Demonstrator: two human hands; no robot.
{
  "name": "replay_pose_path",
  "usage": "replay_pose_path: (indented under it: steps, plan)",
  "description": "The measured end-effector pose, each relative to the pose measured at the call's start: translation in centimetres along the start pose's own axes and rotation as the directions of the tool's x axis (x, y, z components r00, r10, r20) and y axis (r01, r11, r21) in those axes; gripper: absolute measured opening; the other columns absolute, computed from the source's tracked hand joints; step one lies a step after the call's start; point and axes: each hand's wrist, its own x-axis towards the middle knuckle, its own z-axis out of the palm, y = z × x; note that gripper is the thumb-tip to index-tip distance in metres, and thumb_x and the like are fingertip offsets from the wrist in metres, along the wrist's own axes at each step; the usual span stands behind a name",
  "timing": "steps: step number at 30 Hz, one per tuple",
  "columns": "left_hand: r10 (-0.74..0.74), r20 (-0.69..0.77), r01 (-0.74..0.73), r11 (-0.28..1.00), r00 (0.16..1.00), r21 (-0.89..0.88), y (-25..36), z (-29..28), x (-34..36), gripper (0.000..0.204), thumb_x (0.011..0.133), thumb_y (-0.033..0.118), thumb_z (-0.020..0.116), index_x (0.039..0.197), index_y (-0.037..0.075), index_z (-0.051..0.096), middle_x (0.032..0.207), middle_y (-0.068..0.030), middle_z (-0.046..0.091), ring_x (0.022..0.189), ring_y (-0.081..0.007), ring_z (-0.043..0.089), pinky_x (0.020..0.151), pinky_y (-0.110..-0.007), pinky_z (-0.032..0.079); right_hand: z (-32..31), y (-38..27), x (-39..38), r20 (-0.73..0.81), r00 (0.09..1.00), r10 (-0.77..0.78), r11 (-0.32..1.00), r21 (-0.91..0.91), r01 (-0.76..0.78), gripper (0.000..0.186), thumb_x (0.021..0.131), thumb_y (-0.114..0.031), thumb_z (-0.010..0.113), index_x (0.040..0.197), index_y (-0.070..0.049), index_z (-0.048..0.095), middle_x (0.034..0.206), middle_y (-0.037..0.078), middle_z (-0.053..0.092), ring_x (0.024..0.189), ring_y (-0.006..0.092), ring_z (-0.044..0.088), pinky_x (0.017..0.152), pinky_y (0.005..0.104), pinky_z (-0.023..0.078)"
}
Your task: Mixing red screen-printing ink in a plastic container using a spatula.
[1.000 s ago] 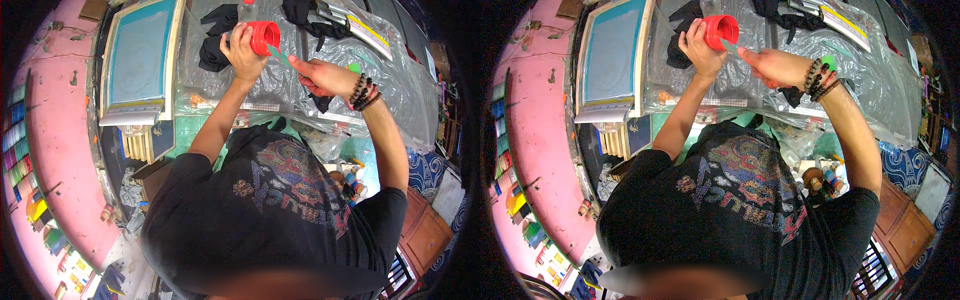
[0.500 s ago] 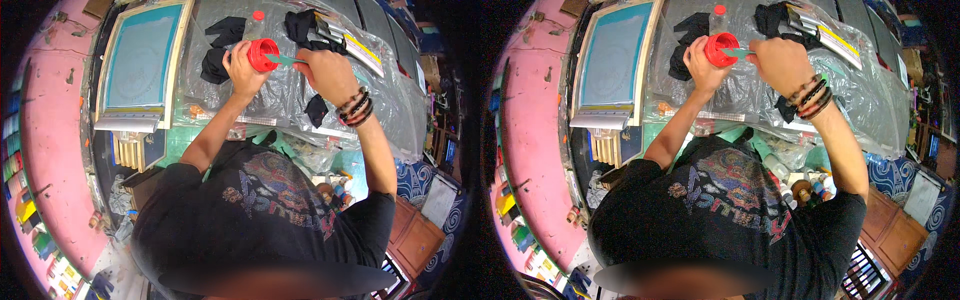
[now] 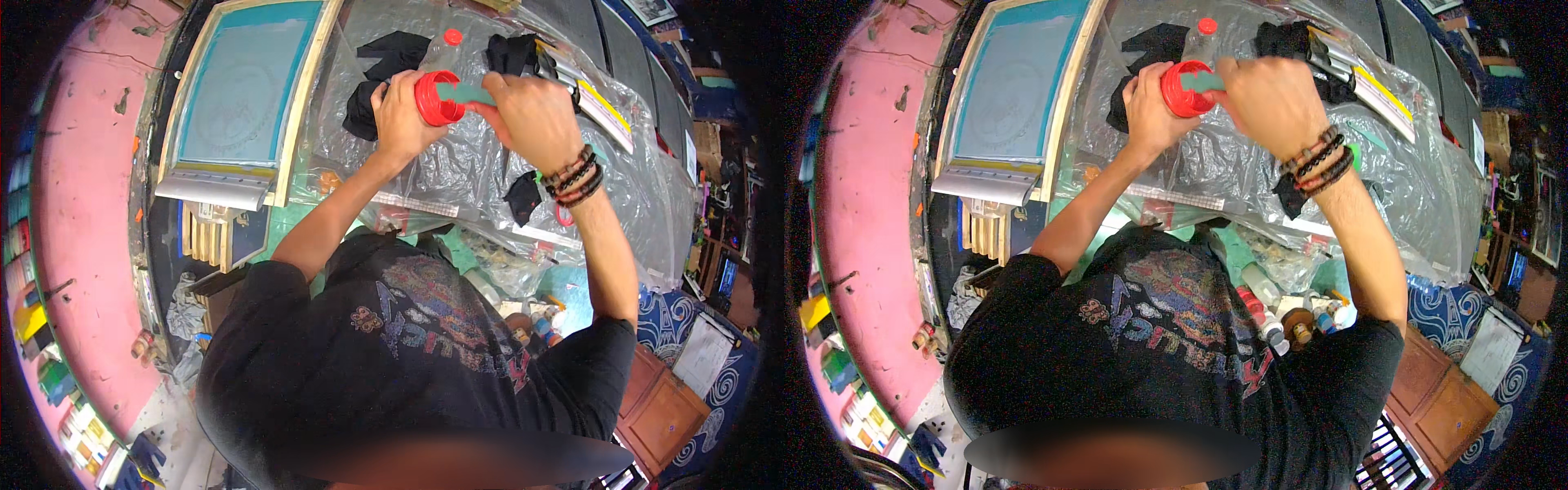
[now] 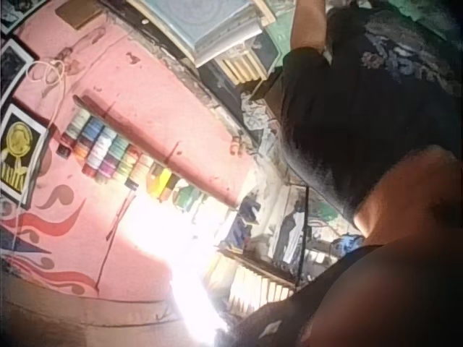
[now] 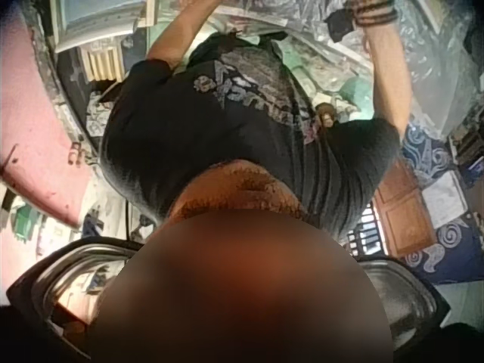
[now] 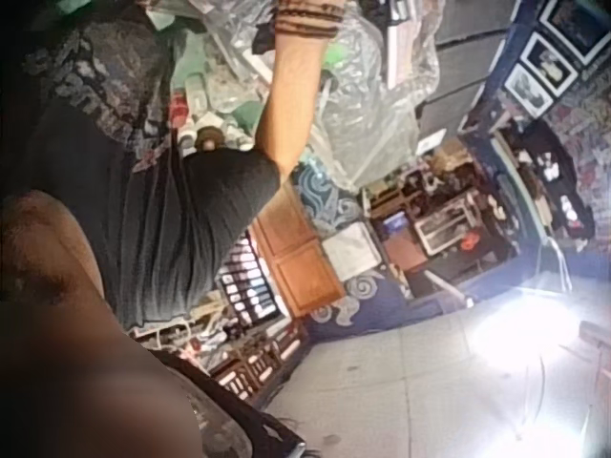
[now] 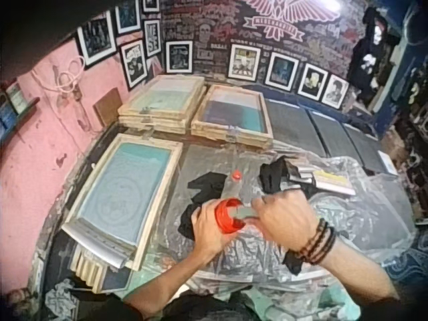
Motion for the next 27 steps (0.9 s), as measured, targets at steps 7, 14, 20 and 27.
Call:
replay_pose_path:
  steps: [7,14,20,27]
  plan:
    - [0.132,-0.068,-0.134,0.991,0.989,-0.02,-0.1,-0.4,0.9,0.096,0.05,0.026,0.093,0.133,0.007,0.048,0.131,-0.0139,0.057,0.124,-0.0318,0.055,0.109,-0.049,0.032,0.6,1.7,0.8,-0.087,0.98,0.177,0.984,-0.011,-0.179,0.038,0.094,-0.043,0.063,0.082,-0.007,0.067,0.065,0.013,0.067,0.062,0.0336,0.07,0.052,0.0439,0.054]
    - [0.072,-0.194,-0.087,0.994,0.978,-0.066,1.3,-1.4,1.8,0.094,0.05,0.028,0.093,0.131,0.006,0.049,0.127,-0.0124,0.059,0.121,-0.0306,0.057,0.106,-0.048,0.034,1.9,1.8,-1.6,-0.116,0.951,0.287,0.952,0.145,-0.27,0.032,0.097,-0.041,0.061,0.086,-0.011,0.066,0.065,0.013,0.066,0.058,0.0344,0.067,0.05,0.0453,0.052]
    - [-0.125,-0.216,0.089,0.982,0.969,-0.168,2.7,-2.4,2.4,0.092,0.049,0.029,0.092,0.128,0.007,0.05,0.121,-0.0116,0.06,0.116,-0.0307,0.058,0.105,-0.047,0.035,0.5,-1.4,-4.1,-0.045,0.942,0.332,0.895,0.332,-0.299,0.014,0.097,-0.024,0.062,0.101,-0.012,0.064,0.087,0.011,0.067,0.067,0.036,0.067,0.056,0.0459,0.051]
    - [-0.28,-0.142,0.224,0.92,0.949,-0.321,2.3,-3.1,1.8,0.09,0.049,0.027,0.091,0.127,0.006,0.051,0.119,-0.0123,0.061,0.112,-0.0322,0.06,0.102,-0.047,0.04,-0.1,-1.5,-5.9,-0.029,0.908,0.418,0.804,0.477,-0.355,0.017,0.093,-0.023,0.067,0.106,-0.012,0.07,0.095,0.01,0.071,0.065,0.0335,0.065,0.058,0.042,0.049]
